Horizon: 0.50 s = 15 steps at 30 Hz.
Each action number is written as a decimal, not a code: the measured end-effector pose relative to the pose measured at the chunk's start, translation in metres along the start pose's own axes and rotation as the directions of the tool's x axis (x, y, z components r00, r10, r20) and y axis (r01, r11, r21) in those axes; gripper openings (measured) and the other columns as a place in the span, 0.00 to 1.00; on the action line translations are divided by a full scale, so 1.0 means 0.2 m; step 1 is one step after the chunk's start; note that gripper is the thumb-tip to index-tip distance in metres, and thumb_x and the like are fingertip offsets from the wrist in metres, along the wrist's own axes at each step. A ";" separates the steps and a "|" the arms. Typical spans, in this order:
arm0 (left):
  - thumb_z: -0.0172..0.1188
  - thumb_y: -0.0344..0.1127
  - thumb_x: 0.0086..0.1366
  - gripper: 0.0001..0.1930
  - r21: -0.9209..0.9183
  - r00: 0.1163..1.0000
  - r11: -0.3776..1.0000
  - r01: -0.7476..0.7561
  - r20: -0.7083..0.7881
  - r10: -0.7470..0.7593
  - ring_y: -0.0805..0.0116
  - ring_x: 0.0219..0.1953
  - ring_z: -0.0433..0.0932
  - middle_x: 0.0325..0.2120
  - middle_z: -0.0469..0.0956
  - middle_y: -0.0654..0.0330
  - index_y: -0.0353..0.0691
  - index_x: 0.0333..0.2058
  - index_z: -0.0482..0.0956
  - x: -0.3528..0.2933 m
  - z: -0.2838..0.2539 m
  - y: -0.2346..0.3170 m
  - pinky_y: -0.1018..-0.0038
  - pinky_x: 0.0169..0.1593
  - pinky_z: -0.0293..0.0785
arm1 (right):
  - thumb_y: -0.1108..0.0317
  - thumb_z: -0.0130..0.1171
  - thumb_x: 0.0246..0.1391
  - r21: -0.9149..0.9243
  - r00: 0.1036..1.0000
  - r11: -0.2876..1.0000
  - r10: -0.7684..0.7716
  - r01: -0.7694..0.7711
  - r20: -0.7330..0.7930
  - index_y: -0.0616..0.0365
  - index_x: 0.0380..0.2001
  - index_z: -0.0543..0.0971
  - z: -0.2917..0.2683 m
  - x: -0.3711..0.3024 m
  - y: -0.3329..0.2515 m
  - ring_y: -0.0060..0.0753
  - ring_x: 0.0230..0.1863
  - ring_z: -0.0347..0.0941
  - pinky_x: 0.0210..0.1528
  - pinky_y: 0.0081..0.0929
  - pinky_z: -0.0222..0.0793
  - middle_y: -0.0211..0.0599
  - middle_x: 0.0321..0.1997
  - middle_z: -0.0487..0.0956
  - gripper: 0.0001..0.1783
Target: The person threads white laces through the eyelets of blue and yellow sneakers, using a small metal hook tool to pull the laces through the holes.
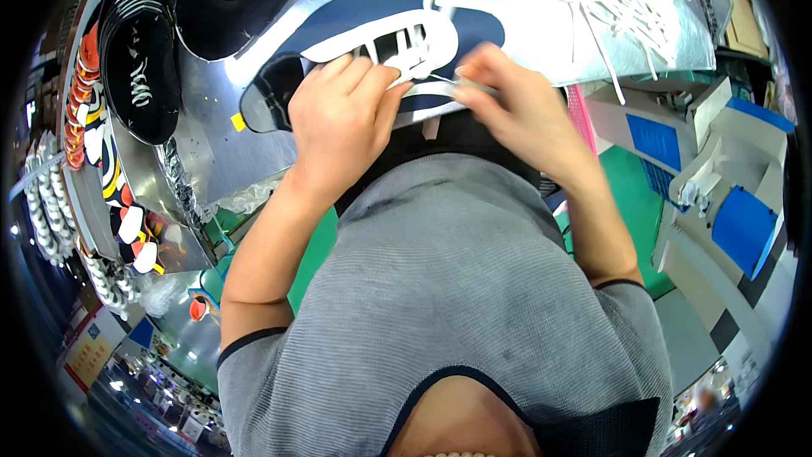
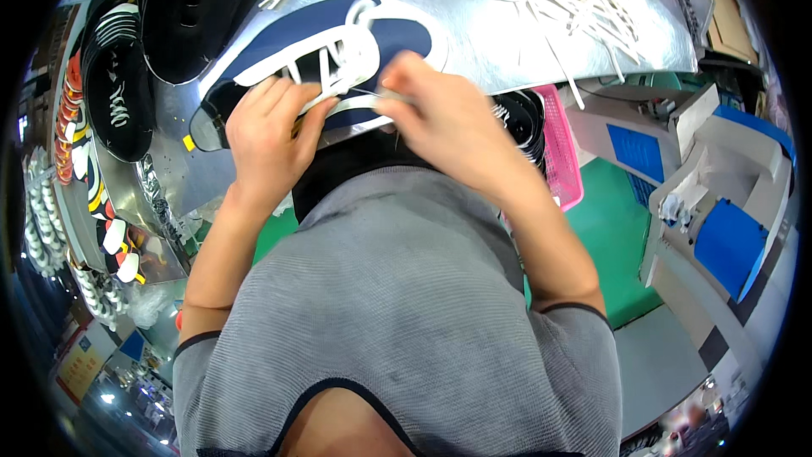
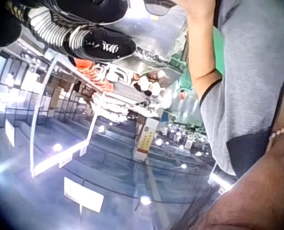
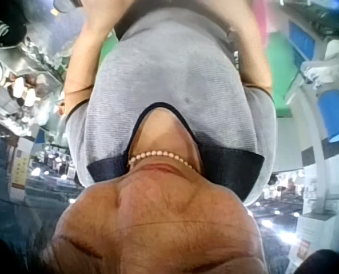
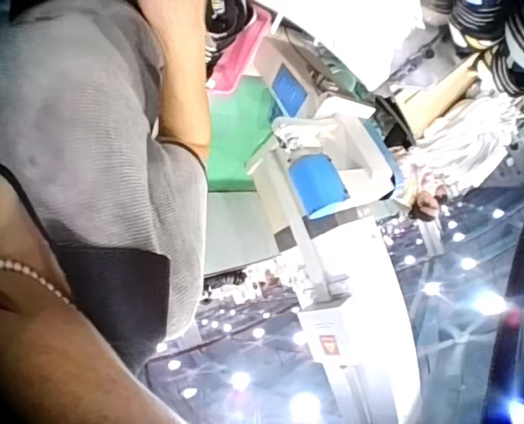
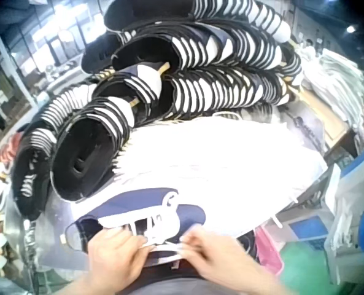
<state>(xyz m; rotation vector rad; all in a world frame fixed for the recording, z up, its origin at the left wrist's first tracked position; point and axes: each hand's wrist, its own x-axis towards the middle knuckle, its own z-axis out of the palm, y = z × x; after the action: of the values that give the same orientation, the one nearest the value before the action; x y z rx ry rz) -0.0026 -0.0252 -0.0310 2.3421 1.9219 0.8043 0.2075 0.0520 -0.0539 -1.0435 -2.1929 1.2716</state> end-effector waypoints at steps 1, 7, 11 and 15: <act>0.72 0.29 0.52 0.09 0.009 1.000 1.000 0.005 -0.014 -0.004 0.61 0.23 0.73 0.21 0.74 0.59 0.37 0.30 0.80 0.00 -0.01 -0.02 0.68 0.28 0.67 | 0.63 0.65 0.56 -0.012 0.997 0.997 0.076 -0.076 0.021 0.56 0.40 0.75 -0.12 -0.03 0.01 0.37 0.32 0.82 0.36 0.31 0.74 0.43 0.32 0.83 0.13; 0.72 0.30 0.51 0.08 0.105 0.992 0.990 -0.094 -0.074 0.102 0.64 0.23 0.72 0.20 0.72 0.63 0.39 0.29 0.80 -0.03 -0.02 -0.03 0.70 0.28 0.66 | 0.74 0.61 0.55 0.095 0.939 0.960 -0.231 0.263 -0.255 0.58 0.44 0.78 -0.25 0.10 -0.28 0.19 0.32 0.78 0.30 0.19 0.71 0.29 0.28 0.82 0.12; 0.69 0.28 0.50 0.08 0.153 0.984 0.979 -0.138 -0.090 0.153 0.65 0.24 0.73 0.20 0.72 0.64 0.40 0.30 0.80 -0.04 -0.04 -0.03 0.71 0.28 0.67 | 0.74 0.62 0.44 -0.390 0.840 0.759 -0.538 0.521 0.076 0.61 0.33 0.73 0.02 0.27 -0.25 0.41 0.25 0.79 0.22 0.33 0.70 0.37 0.27 0.81 0.11; 0.65 0.27 0.47 0.07 0.157 0.965 0.974 -0.163 -0.179 0.191 0.70 0.23 0.71 0.19 0.70 0.66 0.40 0.28 0.80 -0.07 0.00 -0.07 0.73 0.26 0.63 | 0.71 0.59 0.56 -0.502 0.925 0.779 -0.352 0.375 0.144 0.54 0.40 0.72 0.06 0.26 -0.25 0.45 0.24 0.78 0.24 0.39 0.68 0.35 0.22 0.79 0.09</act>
<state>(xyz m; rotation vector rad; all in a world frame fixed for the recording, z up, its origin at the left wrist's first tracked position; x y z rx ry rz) -0.0167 -0.0338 -0.0415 2.6422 1.9164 0.9734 0.1471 0.0696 -0.0184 -0.7007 -2.6843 0.5319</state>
